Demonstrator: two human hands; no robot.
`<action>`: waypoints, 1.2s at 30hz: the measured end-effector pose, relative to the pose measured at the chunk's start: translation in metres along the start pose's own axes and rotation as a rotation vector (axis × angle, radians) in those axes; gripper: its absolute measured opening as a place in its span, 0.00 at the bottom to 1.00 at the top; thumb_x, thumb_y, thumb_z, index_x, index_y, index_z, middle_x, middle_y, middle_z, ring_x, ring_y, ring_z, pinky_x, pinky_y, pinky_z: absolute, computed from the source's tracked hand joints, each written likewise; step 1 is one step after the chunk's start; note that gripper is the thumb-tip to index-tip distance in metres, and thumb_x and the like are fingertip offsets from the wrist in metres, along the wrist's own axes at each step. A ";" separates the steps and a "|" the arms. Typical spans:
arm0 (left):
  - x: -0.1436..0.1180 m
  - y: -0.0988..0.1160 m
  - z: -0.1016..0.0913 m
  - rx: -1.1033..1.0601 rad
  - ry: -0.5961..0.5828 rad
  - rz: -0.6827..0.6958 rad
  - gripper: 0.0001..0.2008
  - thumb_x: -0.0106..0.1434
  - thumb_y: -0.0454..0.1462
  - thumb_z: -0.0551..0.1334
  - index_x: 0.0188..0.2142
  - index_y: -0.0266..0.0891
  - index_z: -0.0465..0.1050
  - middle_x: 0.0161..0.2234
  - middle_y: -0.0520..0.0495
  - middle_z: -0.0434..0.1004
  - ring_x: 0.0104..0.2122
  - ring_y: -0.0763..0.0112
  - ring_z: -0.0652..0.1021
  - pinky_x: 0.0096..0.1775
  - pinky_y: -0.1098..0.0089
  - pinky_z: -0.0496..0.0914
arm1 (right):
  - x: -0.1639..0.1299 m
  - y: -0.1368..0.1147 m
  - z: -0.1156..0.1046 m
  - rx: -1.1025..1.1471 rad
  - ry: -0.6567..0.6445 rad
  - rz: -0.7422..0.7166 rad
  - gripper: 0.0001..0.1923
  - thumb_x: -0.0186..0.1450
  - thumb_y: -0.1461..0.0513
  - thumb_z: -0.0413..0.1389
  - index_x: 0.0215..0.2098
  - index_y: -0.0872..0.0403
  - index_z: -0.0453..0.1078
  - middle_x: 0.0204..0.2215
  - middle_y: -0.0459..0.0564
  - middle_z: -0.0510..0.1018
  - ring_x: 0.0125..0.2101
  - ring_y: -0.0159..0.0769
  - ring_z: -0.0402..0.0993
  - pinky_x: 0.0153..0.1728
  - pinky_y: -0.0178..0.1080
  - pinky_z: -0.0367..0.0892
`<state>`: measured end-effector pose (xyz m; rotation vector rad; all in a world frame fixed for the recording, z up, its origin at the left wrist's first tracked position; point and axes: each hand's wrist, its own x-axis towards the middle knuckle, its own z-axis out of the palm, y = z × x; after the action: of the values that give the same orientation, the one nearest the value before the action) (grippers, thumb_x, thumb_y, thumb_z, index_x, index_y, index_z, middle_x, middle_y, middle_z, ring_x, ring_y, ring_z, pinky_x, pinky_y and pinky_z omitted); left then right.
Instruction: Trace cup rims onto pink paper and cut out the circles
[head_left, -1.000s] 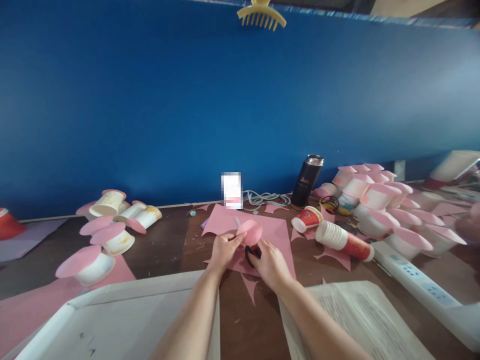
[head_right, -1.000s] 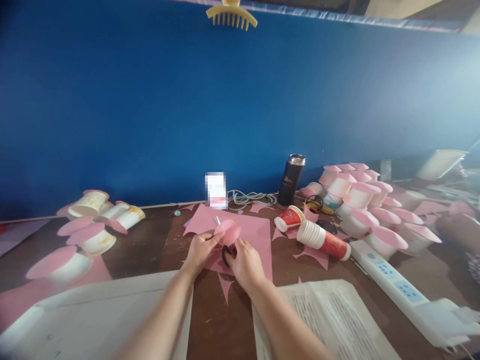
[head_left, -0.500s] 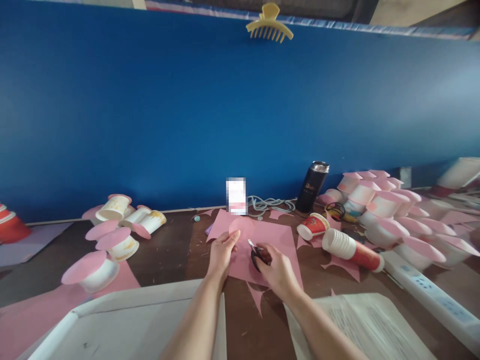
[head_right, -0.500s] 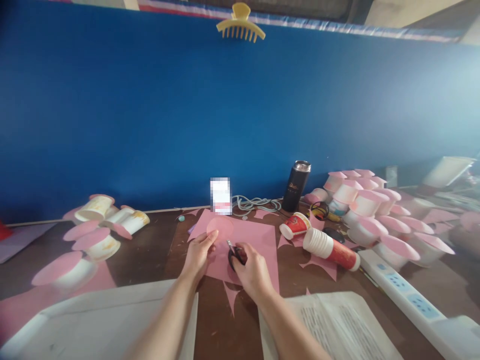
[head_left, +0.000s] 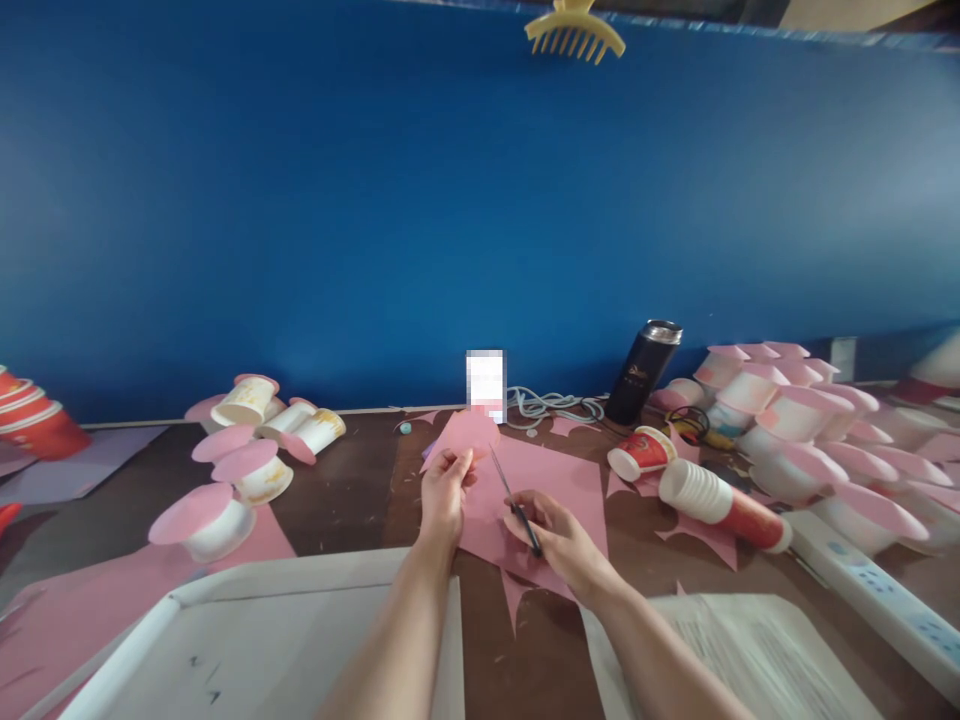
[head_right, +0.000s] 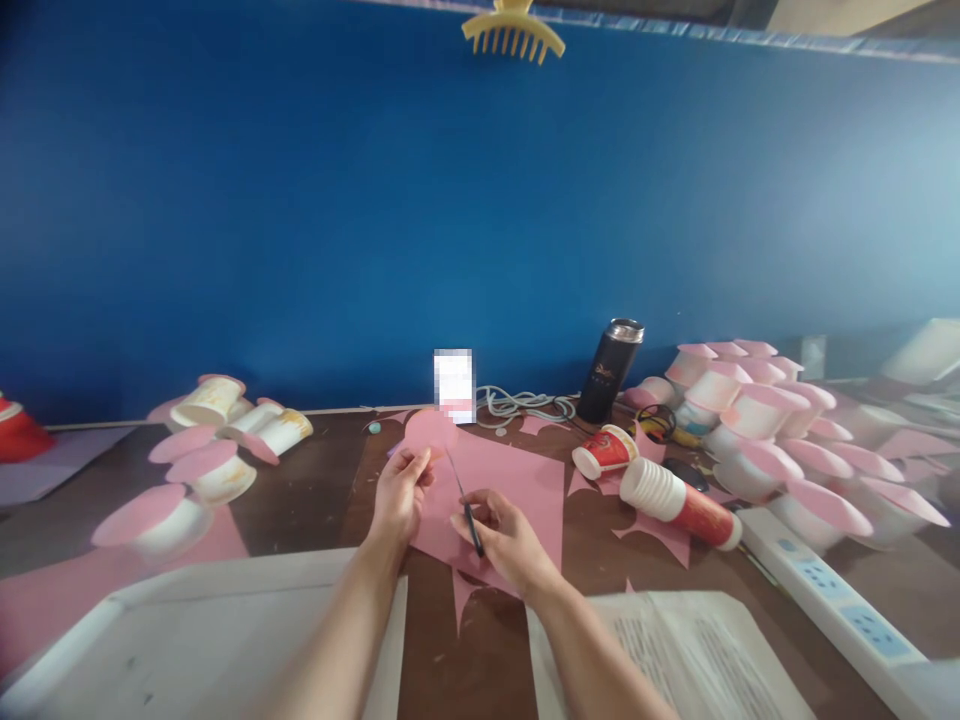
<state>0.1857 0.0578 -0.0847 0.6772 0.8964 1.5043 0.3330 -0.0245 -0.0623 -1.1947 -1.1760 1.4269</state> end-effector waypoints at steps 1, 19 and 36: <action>0.000 -0.001 0.000 0.008 0.002 -0.003 0.16 0.46 0.44 0.71 0.27 0.36 0.70 0.23 0.55 0.69 0.22 0.81 0.69 0.27 0.77 0.64 | 0.000 0.001 0.002 -0.016 0.004 -0.013 0.21 0.53 0.51 0.63 0.40 0.53 0.70 0.25 0.43 0.70 0.22 0.28 0.64 0.19 0.30 0.59; -0.010 0.001 0.008 -0.005 -0.048 -0.094 0.16 0.44 0.42 0.72 0.27 0.35 0.70 0.23 0.52 0.73 0.24 0.77 0.73 0.28 0.75 0.66 | 0.007 0.012 0.008 -0.115 0.114 -0.094 0.18 0.53 0.53 0.62 0.39 0.52 0.71 0.22 0.42 0.71 0.19 0.29 0.64 0.18 0.32 0.58; -0.008 -0.002 0.007 -0.051 -0.060 -0.117 0.19 0.42 0.42 0.73 0.26 0.35 0.68 0.20 0.53 0.71 0.21 0.78 0.72 0.27 0.75 0.68 | 0.009 0.018 0.007 -0.140 0.127 -0.096 0.17 0.55 0.55 0.61 0.40 0.53 0.71 0.21 0.42 0.70 0.16 0.27 0.60 0.16 0.31 0.55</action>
<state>0.1937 0.0506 -0.0822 0.6191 0.8355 1.3909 0.3238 -0.0186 -0.0806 -1.2872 -1.2435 1.1960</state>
